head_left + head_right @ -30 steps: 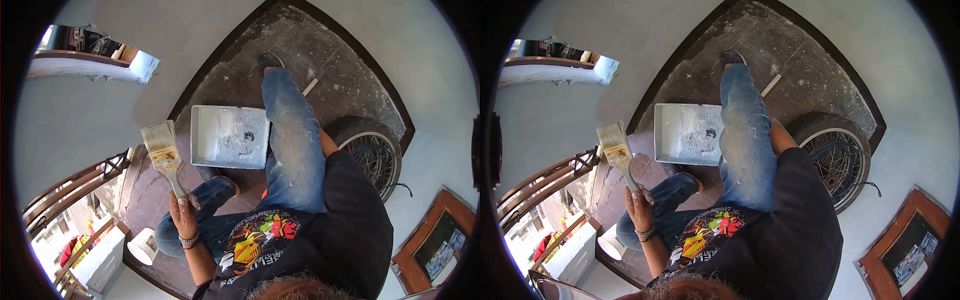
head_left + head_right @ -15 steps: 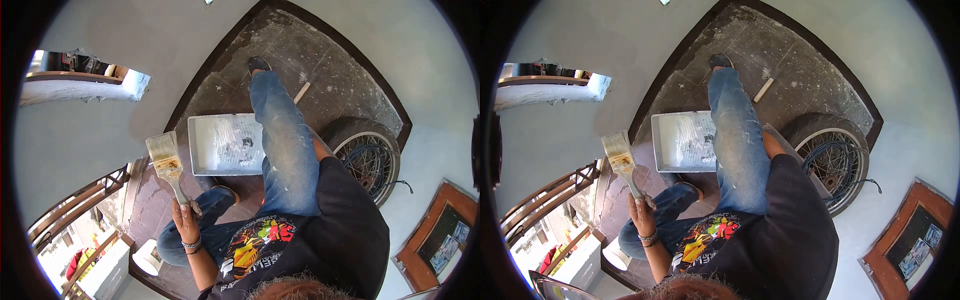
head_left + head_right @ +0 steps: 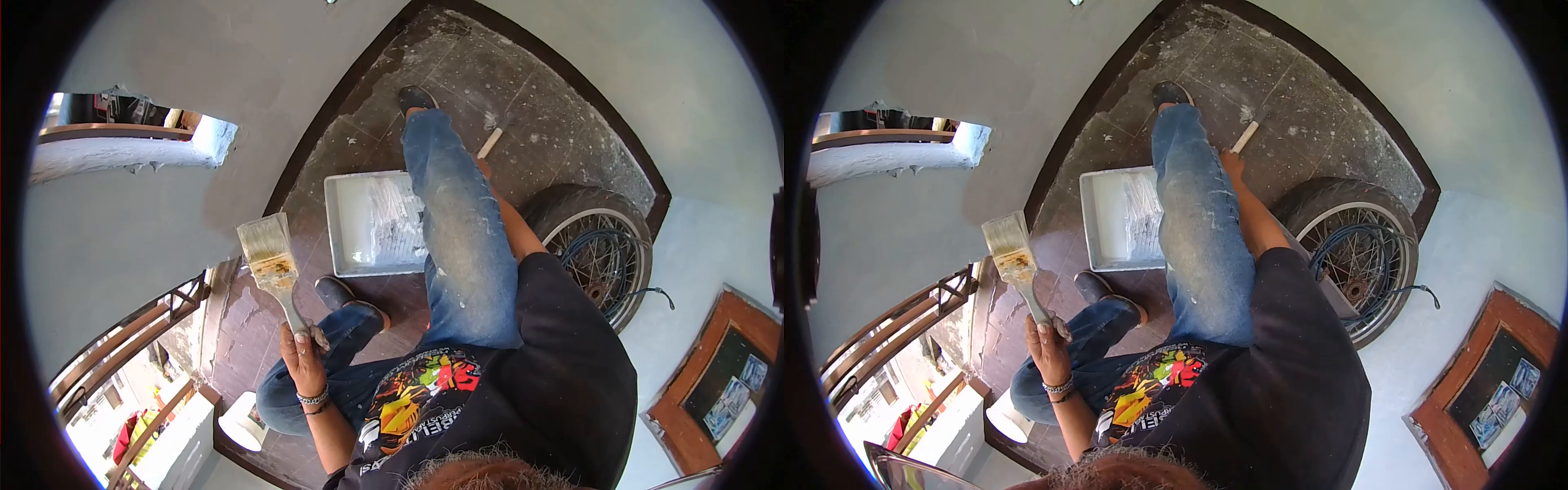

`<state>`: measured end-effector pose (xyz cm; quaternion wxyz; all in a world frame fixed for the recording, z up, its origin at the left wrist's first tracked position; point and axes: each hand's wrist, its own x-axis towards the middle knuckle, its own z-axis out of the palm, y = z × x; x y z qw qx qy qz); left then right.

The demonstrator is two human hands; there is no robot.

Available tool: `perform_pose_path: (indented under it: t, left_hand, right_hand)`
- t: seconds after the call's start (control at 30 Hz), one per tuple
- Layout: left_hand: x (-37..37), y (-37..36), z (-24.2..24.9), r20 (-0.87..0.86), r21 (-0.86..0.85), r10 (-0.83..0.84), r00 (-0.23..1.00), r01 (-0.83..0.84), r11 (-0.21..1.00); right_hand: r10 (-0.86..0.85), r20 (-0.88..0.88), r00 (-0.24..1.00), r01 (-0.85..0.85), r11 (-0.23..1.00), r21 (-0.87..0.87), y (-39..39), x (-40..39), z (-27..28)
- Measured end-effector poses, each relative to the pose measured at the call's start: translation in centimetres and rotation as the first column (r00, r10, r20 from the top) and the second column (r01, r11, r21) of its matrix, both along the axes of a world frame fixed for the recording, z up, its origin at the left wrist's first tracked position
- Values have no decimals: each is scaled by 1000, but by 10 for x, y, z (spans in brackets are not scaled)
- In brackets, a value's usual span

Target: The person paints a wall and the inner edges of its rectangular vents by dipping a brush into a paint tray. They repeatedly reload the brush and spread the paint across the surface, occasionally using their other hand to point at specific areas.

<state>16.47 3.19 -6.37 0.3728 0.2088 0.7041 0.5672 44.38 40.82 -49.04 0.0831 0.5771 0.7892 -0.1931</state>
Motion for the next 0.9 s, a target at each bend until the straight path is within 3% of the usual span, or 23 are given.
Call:
perform_pose_path:
  t: [0.13, 0.27, 0.4, 0.9]
  left_hand:
    - [2, 6, 5, 1, -26, -13, 1000, 13, 1000]
    - [1, 6, 0, 8, -31, -30, 1000, 30, 999]
    - [0, 8, -1, 7, -49, -37, 999, 38, 998]
    - [-1, 9, -6, -35, -80, -75, 997, 72, 994]
  right_hand:
    - [-1, 61, 998, -9, 987, 162, 41, 6, -108]
    - [36, 40, 999, -35, 999, -2, 37, 6, -25]
    - [74, 20, 997, -72, 992, -105, 25, 8, 19]
    - [212, -30, 977, -212, 943, -257, 45, -3, 50]
